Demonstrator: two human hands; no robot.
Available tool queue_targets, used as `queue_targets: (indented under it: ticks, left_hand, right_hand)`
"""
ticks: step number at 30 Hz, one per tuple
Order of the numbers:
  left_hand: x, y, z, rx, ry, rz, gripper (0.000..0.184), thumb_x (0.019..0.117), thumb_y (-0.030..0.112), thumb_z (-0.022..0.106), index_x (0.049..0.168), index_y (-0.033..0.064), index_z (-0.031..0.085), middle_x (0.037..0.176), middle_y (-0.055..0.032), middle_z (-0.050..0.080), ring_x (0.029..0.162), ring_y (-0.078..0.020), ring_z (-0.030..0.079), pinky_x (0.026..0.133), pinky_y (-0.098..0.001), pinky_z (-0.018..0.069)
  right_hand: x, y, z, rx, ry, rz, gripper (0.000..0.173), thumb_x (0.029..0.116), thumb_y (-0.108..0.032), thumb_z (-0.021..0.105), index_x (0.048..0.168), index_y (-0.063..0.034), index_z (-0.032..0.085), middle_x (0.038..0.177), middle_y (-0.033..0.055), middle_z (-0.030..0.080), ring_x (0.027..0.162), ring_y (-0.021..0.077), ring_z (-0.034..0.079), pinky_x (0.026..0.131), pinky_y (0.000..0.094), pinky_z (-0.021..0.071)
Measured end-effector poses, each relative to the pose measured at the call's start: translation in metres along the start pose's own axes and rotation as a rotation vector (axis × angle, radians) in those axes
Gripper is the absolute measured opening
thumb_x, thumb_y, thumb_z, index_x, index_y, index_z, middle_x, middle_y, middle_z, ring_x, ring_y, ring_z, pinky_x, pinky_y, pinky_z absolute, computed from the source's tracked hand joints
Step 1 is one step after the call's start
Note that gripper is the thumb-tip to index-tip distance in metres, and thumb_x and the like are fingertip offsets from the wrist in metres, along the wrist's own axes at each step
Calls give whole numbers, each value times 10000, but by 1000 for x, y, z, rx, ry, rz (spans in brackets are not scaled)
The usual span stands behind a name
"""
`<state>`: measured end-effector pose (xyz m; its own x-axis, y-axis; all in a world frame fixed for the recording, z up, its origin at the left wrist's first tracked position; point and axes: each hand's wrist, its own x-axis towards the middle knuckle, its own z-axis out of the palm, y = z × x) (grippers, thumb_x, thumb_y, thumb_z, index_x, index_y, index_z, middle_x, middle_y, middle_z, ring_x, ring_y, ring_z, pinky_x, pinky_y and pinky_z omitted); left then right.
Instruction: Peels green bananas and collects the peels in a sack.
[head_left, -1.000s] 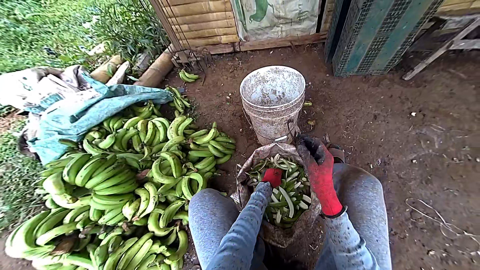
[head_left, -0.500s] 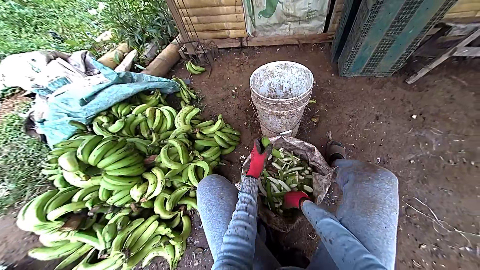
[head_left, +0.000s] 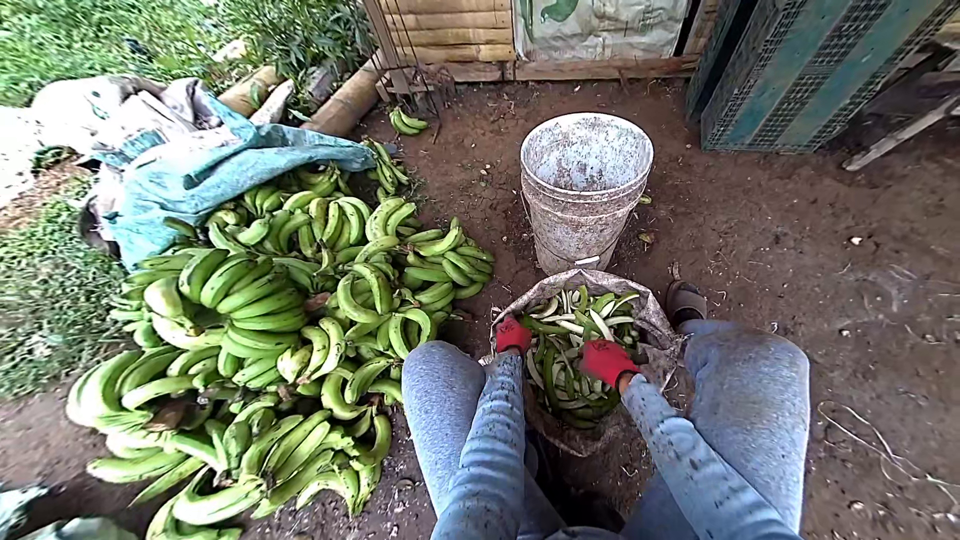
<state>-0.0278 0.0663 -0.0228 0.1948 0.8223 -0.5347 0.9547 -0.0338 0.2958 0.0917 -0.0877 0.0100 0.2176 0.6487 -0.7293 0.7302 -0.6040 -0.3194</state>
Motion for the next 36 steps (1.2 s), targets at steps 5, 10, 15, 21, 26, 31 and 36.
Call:
queue_targets:
  ticks: [5,10,15,21,26,31,36]
  left_hand:
    - [-18,25,-27,-679,98,228,412,1062,290,559,1325,-26,587,1214,-244,653,1119,-322,631,999,-484,488]
    - [-67,23,-86,-1312,29,453,389,1052,484,479,1138,138,635,728,-27,595,569,-125,573,523,-292,518]
    - [-94,19,-96,-1327,-54,613,388,1110,309,359,1328,150,638,886,-32,684,663,-91,617,583,-248,536]
    - [-87,23,-65,-1137,148,559,376,1115,218,352,1298,45,632,1067,-98,684,885,-125,645,801,-309,552]
    - [-65,31,-63,-1032,286,550,404,1104,189,356,1410,7,547,1315,-198,626,1168,-227,609,1010,-406,484]
    - [-74,27,-60,-1367,-28,587,373,1111,218,316,1204,40,630,860,-60,659,697,-113,622,644,-277,552]
    - [-86,20,-46,-1321,-42,567,385,1115,220,303,1231,26,615,929,-76,672,765,-125,642,693,-296,561]
  right_hand:
    - [-14,-33,56,18,-222,-229,535,978,-471,643,1220,5,674,1270,278,648,1218,456,605,976,718,440]
    - [-54,-8,-55,208,326,-251,420,1040,-417,531,1217,-72,691,1188,192,697,1164,360,647,1023,594,470]
    - [-84,-19,-77,498,608,-601,314,1021,-361,604,1244,-167,710,1091,27,744,987,121,699,943,375,557]
    - [-59,-12,-36,570,549,-531,326,1005,-339,614,1256,-152,705,1120,39,729,989,118,693,935,341,558]
    - [-63,-3,-50,505,783,-345,387,992,-311,637,1325,-117,678,1268,161,676,1191,289,643,1063,481,486]
    - [-55,-9,-39,615,512,-627,329,992,-288,656,1263,-106,700,1166,79,717,1036,121,687,956,314,553]
    - [-30,-16,-38,399,758,-424,381,981,-161,587,1343,-72,667,1342,264,608,1264,411,582,1113,546,434]
